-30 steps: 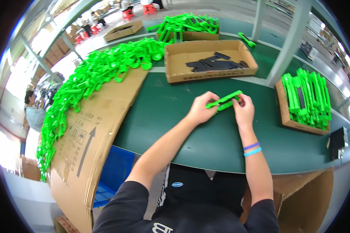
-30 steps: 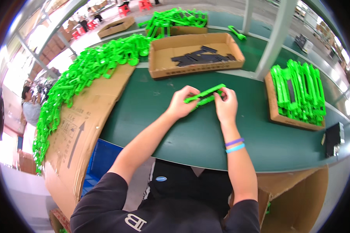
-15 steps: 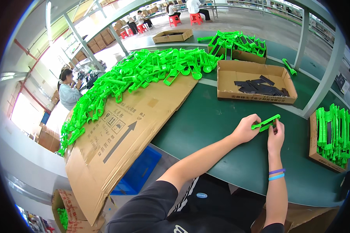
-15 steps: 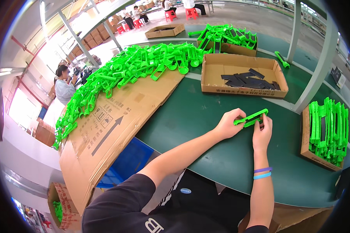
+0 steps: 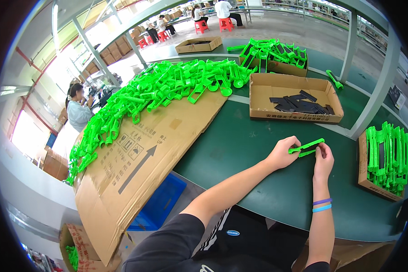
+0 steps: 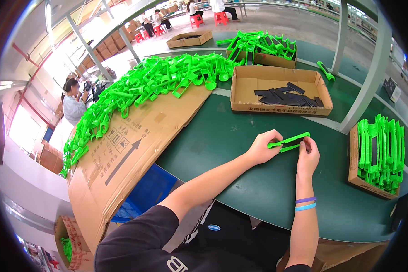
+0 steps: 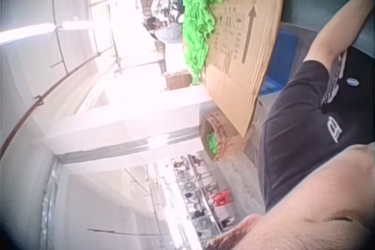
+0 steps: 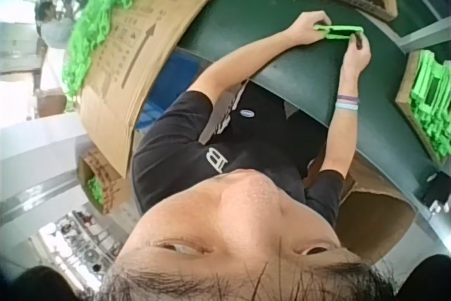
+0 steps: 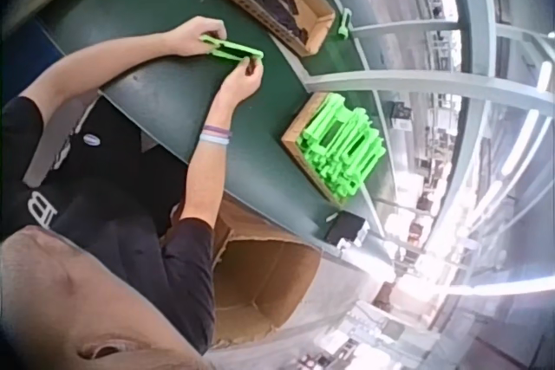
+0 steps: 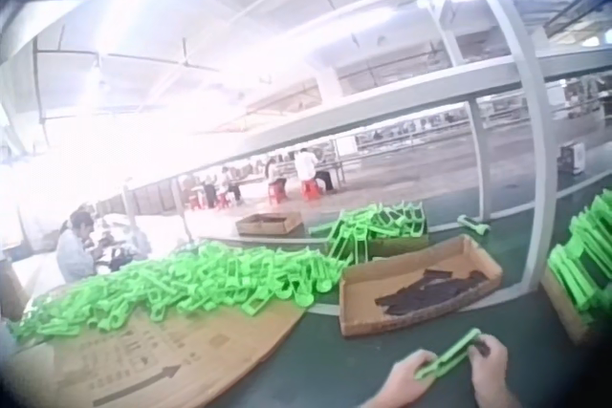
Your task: The person assembles small black panels into green plastic frames by hand on a factory assembly line.
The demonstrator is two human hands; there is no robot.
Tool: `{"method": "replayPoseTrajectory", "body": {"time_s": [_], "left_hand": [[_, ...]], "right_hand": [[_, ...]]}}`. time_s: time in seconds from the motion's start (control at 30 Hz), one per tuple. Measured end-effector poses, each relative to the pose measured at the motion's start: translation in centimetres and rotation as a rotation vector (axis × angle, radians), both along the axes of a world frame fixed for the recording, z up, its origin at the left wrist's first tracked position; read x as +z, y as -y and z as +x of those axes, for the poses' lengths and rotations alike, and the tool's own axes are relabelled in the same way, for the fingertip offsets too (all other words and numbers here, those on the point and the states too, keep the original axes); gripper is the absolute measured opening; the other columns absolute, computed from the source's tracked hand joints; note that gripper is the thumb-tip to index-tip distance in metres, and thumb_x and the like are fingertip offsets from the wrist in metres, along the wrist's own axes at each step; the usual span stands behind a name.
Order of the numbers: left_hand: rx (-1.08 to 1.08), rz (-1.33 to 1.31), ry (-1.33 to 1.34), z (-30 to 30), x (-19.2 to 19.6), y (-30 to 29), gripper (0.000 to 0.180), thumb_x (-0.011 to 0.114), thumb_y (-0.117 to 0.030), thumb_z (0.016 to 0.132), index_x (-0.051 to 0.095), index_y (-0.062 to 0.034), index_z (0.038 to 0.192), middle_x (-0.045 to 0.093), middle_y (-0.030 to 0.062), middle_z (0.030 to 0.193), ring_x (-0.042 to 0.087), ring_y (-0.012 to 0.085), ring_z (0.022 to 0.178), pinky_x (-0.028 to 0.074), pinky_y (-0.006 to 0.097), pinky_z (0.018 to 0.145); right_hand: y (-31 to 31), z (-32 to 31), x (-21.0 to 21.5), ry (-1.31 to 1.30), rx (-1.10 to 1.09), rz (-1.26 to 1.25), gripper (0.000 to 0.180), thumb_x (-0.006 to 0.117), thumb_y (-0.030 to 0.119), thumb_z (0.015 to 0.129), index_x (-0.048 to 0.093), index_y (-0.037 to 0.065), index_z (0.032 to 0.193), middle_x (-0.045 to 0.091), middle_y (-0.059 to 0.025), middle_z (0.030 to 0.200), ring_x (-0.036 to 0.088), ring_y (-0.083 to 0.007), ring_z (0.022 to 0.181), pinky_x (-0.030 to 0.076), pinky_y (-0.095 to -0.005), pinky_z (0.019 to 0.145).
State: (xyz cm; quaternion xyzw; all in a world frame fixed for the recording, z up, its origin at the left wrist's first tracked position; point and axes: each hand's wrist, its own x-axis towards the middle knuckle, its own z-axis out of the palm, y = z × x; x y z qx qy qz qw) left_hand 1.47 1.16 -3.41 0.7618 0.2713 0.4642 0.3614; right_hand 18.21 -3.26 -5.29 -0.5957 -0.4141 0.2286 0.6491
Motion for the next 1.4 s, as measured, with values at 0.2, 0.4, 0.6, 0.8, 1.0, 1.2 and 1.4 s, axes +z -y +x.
{"method": "replayPoseTrajectory", "body": {"time_s": [0.2,0.4,0.6,0.8,1.0,1.2,1.4], "left_hand": [[-0.01,-0.058,0.04,-0.1,-0.1,-0.4,0.017,0.064,0.002,0.073,0.053,-0.0006,0.086,0.06,0.0095,0.079,0.062,0.0189,0.074,0.05,0.03,0.071],[-0.047,-0.111,0.05,-0.2,0.2,-0.4,0.016,0.064,0.002,0.075,0.054,-0.0004,0.087,0.06,0.0082,0.08,0.061,0.016,0.076,0.05,0.03,0.073],[-0.113,-0.453,0.152,-0.9,1.6,-0.8,0.014,0.065,0.0,0.077,0.055,-0.0016,0.087,0.057,0.0035,0.075,0.055,0.0088,0.063,0.044,0.024,0.052],[-0.351,-0.571,0.205,-2.7,2.0,-1.9,0.013,0.064,-0.001,0.077,0.056,-0.0032,0.087,0.056,0.0025,0.071,0.051,0.0086,0.054,0.041,0.023,0.047],[-0.439,-0.558,0.002,-3.4,2.4,-2.2,0.012,0.064,0.0,0.075,0.058,-0.0025,0.084,0.058,0.0024,0.072,0.051,0.0083,0.055,0.04,0.022,0.047],[-0.409,-0.505,0.029,-3.5,2.3,-2.4,0.013,0.063,0.001,0.074,0.059,-0.0016,0.086,0.056,0.0024,0.069,0.051,0.0082,0.057,0.04,0.023,0.048],[-0.436,-0.554,0.04,-3.8,2.1,-2.5,0.012,0.063,0.004,0.073,0.058,-0.0018,0.083,0.061,0.0043,0.084,0.053,0.0085,0.061,0.041,0.023,0.049]], "right_hand": [[0.6,0.6,0.9,0.289,-0.095,0.009,0.014,0.061,0.008,0.083,0.064,-0.001,0.094,0.059,-0.0021,0.084,0.05,-0.01,0.069,0.043,-0.0226,0.067],[0.6,1.2,1.6,0.309,-0.077,0.031,0.01,0.062,0.007,0.081,0.064,0.0,0.089,0.056,-0.0004,0.08,0.046,-0.0087,0.066,0.04,-0.0211,0.062],[0.2,1.7,1.7,0.254,-0.146,0.223,0.018,0.061,0.002,0.081,0.061,0.002,0.099,0.057,-0.0016,0.09,0.048,-0.0105,0.076,0.043,-0.0229,0.068],[1.3,2.9,3.9,-0.131,0.525,-0.033,0.022,0.062,0.004,0.081,0.06,0.0,0.102,0.06,-0.0041,0.084,0.057,-0.0107,0.073,0.047,-0.0233,0.059],[2.4,1.6,5.2,-0.045,0.757,-0.321,0.01,0.063,0.007,0.08,0.06,-0.002,0.081,0.06,-0.0063,0.066,0.053,-0.0103,0.049,0.043,-0.0231,0.046],[2.2,1.3,5.0,0.007,0.702,-0.407,0.011,0.062,0.009,0.081,0.062,-0.002,0.083,0.061,-0.0076,0.063,0.047,-0.0071,0.044,0.036,-0.0211,0.041],[1.9,1.9,3.8,-0.162,0.786,-0.303,0.015,0.066,0.013,0.081,0.062,0.0,0.086,0.06,-0.0071,0.062,0.046,-0.0061,0.047,0.034,-0.0198,0.042]]}}
